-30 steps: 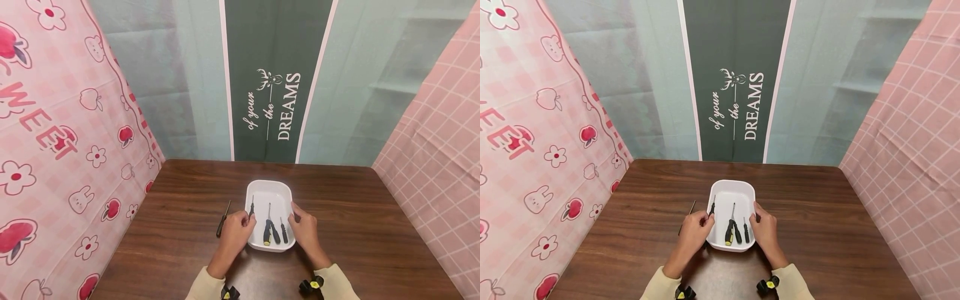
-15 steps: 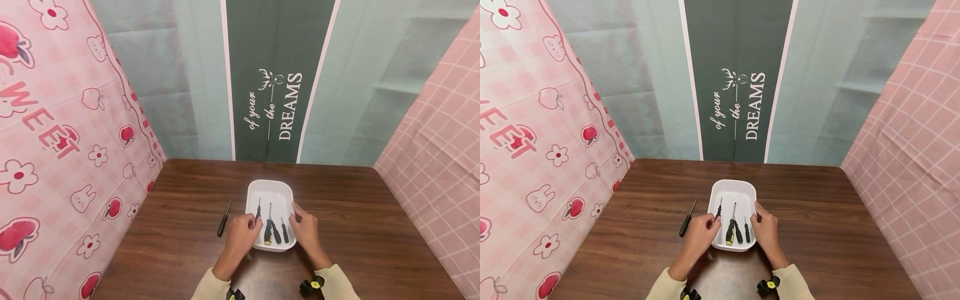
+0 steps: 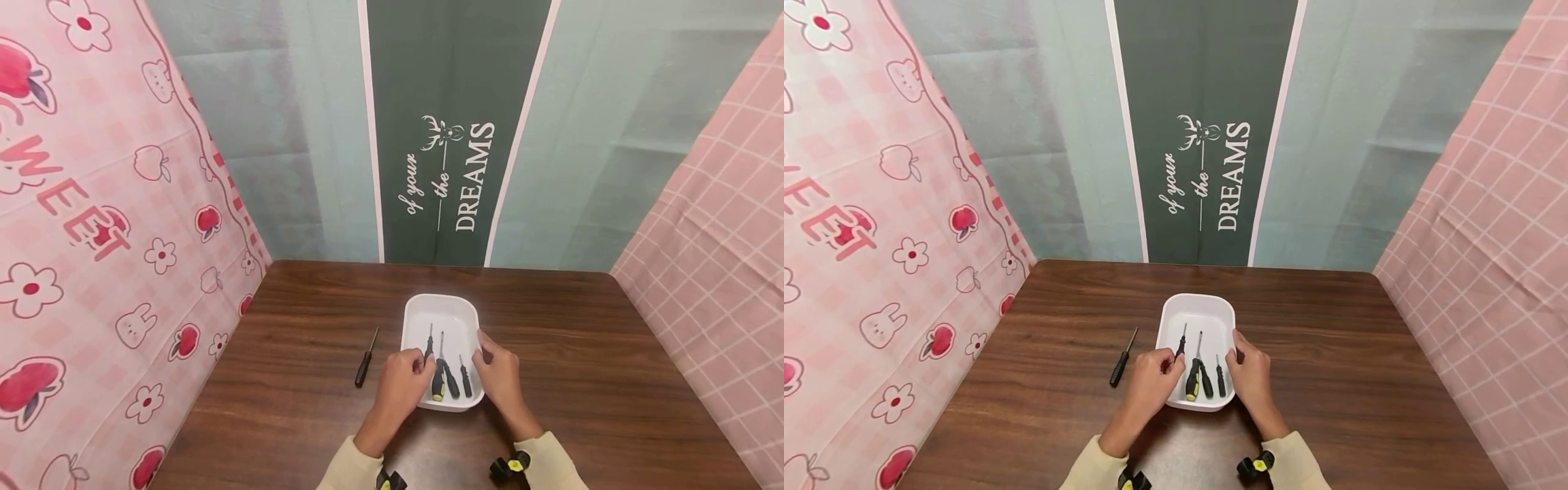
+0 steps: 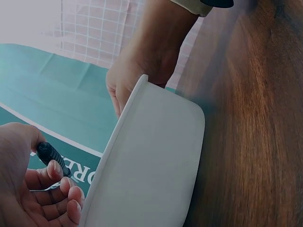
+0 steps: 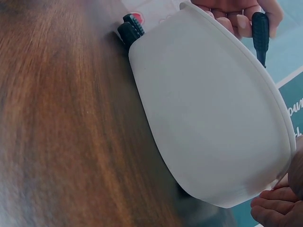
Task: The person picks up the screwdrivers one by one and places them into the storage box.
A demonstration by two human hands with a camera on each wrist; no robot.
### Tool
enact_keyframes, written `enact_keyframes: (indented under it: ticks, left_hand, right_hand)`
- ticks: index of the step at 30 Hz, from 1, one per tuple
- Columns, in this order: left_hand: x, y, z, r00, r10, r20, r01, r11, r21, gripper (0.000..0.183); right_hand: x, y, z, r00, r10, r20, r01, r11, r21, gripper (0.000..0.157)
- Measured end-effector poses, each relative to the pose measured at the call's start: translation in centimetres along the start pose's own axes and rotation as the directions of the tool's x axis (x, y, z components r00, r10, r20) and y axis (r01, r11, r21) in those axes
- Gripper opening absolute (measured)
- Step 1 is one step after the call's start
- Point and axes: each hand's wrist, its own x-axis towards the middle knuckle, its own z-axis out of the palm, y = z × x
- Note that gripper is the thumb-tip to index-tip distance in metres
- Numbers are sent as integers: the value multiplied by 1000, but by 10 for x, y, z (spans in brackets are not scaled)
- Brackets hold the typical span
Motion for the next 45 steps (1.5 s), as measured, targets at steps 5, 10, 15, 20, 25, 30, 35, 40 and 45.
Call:
enact_keyframes:
  ticks: [5,10,15,20,25,30,35,40,45]
  left_hand:
    - [0,2,1,1000,-6,8,6,1000,-8,41]
    - [-1,3,3,1000,-16,19,16,1000,14,41]
    - [-3,3,8,1000,5,18,-5,999,41,41]
    - [-3,2,11,999,37,7,-37,996,76,42]
    - [-4,2,13,999,33,20,-35,994,107,42]
    - [-4,2,14,999,10,46,-16,991,134,43]
    - [-3,2,15,998,10,66,-21,985,169,42]
    - [-5,0,18,996,30,85,-49,973,225,42]
    - [-6,-1,22,995,48,93,-71,964,257,42]
  right_hand:
    - [0,-1,0,1000,1,5,-1,1000,4,39]
    - [-2,-1,0,1000,-4,4,4,1000,8,39]
    - [-3,0,0,1000,-10,0,10,1000,-3,39]
    - [-3,1,0,1000,-20,-13,20,1000,-5,39]
    - [-3,0,0,999,-27,-21,27,1000,-13,38]
    - [-3,-2,-1,1000,-24,-18,24,1000,-4,39]
    - [-3,-3,-3,1000,-13,-3,13,1000,-4,39]
    - [-5,-2,-1,1000,-12,0,12,1000,-7,39]
    - [-7,-1,1,1000,-19,-12,19,1000,-5,39]
